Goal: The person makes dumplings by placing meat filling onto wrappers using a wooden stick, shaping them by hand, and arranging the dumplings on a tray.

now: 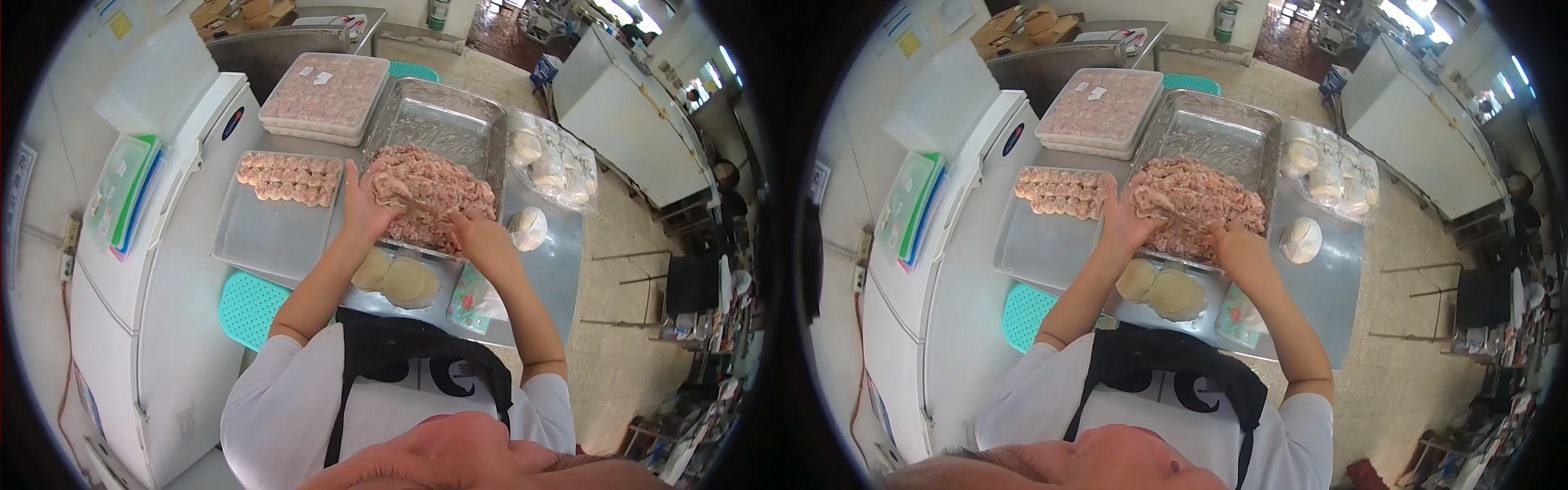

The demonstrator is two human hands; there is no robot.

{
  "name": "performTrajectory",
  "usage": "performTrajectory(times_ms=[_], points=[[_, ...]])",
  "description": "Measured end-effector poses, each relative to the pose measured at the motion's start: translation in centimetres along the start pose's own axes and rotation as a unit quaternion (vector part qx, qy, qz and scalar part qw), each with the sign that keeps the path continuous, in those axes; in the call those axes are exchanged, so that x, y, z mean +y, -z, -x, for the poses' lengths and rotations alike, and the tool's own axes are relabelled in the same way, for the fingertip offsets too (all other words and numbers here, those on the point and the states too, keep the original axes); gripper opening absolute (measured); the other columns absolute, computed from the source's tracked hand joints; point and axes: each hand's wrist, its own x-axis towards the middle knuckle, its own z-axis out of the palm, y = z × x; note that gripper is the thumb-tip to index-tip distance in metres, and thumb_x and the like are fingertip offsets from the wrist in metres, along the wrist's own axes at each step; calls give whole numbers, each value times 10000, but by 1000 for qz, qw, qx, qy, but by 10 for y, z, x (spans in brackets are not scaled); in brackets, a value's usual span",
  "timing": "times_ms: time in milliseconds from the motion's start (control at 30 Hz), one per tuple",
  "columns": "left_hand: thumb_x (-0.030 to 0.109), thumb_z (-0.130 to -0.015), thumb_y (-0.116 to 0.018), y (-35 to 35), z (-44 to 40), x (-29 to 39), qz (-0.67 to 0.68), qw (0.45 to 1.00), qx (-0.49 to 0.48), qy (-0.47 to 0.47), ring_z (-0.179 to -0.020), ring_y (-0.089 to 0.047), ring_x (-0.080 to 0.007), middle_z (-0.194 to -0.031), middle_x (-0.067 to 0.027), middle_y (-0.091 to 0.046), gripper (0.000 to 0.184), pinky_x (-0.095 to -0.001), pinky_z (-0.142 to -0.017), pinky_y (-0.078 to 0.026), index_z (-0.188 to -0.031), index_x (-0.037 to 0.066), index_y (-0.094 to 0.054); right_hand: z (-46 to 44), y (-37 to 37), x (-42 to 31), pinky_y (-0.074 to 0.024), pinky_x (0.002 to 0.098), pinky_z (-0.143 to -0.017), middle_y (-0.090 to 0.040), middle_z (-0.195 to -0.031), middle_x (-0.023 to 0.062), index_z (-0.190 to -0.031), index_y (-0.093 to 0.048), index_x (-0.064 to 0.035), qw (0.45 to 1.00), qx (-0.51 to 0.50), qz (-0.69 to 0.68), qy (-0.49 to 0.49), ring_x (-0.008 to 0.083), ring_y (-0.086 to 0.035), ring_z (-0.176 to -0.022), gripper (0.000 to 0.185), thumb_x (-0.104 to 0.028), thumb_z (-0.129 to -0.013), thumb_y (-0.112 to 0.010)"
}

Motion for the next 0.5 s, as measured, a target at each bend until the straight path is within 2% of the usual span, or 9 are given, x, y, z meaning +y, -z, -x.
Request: performTrajectory(times_ms=[100, 200, 300, 400, 467, 500], points=[[634, -900, -439, 19, -14, -6, -11, 1000, -5, 12, -1164, -501, -383, -1250, -198, -537, 682, -553, -1001, -379, -1143, 5, -539, 4, 28, -15, -527, 428, -611, -600, -832, 137, -1046, -584, -73, 996, 66, -29, 49, 324, -644, -728, 202, -205, -896, -562], [556, -901, -507, 0, -9, -13, 26, 998, 52, -5, -1097, -551, -360, -1132, -182, -589, 582, -521, -959, -428, -1074, 3, -558, -5, -9, -5, -521, 439, -644, -601, -842, 147, -1027, -586, -54, 995, 36, -65, 59, 323, -645, -750, 212, -226, -907, -554], [414, -895, -584, 14, -15, -5, 95, 995, -10, 11, -1056, -576, -328, -1045, -170, -599, 458, -514, -944, -445, -1124, 20, -531, -7, 5, 21, -503, 426, -675, -598, -803, 157, -976, -603, -19, 977, 50, -183, 97, 328, -634, -756, 239, -243, -938, -532], [235, -855, -661, -1, 8, -5, -149, 982, -114, -31, -1047, -584, -273, -966, -133, -606, 467, -478, -958, -446, -1244, 56, -476, -4, 13, 38, -481, 404, -698, -610, -789, 172, -978, -628, 3, 922, 49, -384, 6, 335, -621, -758, 281, -248, -966, -501], [127, -806, -686, -3, 17, -4, -313, 939, -136, -45, -1110, -560, -284, -1203, -146, -528, 604, -449, -999, -430, -1337, 52, -407, -4, 22, 49, -477, 392, -702, -621, -806, 187, -1010, -634, 3, 914, -65, -401, -16, 337, -620, -766, 294, -253, -973, -492], [96, -786, -700, -7, 20, -2, -410, 892, -160, -100, -1110, -561, -274, -1250, -139, -520, 643, -430, -996, -433, -1355, 54, -403, -5, 27, 52, -474, 386, -704, -626, -814, 194, -1025, -636, 3, 905, -122, -407, -27, 337, -619, -769, 302, -255, -977, -488]])
